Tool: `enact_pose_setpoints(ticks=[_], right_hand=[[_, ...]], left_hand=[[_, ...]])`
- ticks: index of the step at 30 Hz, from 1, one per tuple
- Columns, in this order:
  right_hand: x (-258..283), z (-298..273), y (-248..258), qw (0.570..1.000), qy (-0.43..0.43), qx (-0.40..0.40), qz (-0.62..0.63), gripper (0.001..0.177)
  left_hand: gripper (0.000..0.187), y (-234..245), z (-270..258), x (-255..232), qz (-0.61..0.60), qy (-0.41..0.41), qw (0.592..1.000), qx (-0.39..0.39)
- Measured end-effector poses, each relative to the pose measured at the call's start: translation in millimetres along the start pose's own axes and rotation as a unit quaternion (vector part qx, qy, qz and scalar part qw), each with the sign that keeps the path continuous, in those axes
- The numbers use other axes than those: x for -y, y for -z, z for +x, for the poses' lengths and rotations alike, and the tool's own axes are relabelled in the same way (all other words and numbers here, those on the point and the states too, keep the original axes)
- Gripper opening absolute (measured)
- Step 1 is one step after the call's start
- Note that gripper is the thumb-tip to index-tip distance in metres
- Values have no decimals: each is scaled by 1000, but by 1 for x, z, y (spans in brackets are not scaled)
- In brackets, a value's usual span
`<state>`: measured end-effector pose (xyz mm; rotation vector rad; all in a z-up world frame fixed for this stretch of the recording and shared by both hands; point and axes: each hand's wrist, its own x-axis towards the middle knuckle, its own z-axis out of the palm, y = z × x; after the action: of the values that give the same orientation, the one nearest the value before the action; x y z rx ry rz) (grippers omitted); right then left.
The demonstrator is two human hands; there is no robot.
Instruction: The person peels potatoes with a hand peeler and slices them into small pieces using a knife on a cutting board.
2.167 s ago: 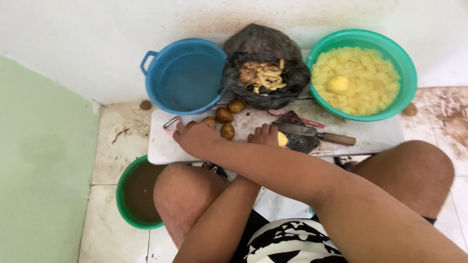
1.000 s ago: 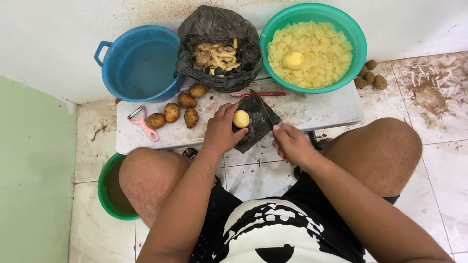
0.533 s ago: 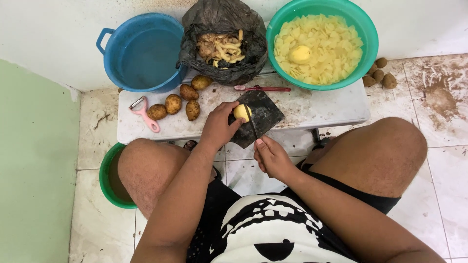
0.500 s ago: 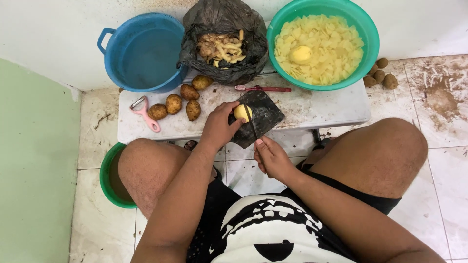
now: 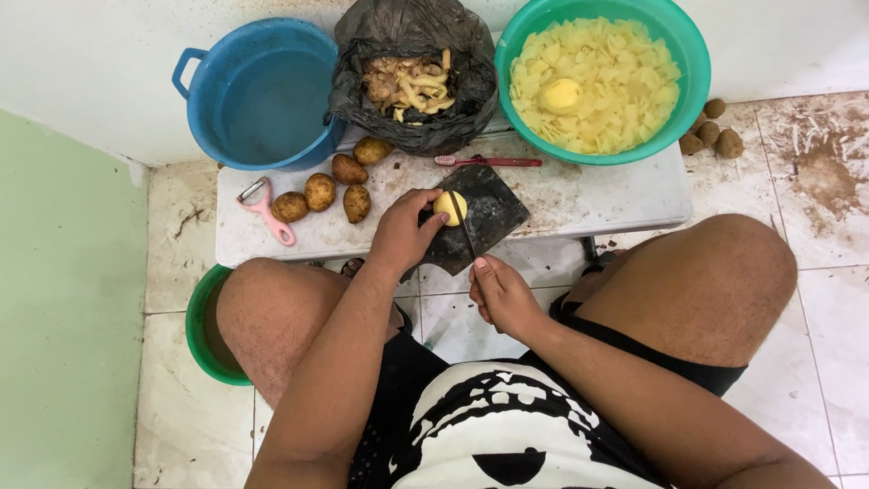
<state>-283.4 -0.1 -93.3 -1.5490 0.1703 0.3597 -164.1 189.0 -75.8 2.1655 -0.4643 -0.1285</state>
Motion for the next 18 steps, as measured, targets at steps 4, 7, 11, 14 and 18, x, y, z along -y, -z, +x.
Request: enact_pose_setpoints(ticks=[4,7,11,14,18], right_hand=[[-1,0,-3,1000,-4,1,-6,43],[3,-2,-6,1000,-14,-6,-14,42],[5,-2,-7,999,-20,-24,-29,44],[6,-3,-8,999,-21,-25,-25,44],[7,-4,-9,999,-19,-24,-29,46]], left_hand=[[40,-1,-1,3,-1,-5,1000,-1],[39,-1,-1,3,0,-6,1000,-7],[38,-1,0,1,-6,-6,1000,-11],[38,-1,0,3,-3,-4,1000,-9],[38,-2,1,5,-9,-9,1000,-13]])
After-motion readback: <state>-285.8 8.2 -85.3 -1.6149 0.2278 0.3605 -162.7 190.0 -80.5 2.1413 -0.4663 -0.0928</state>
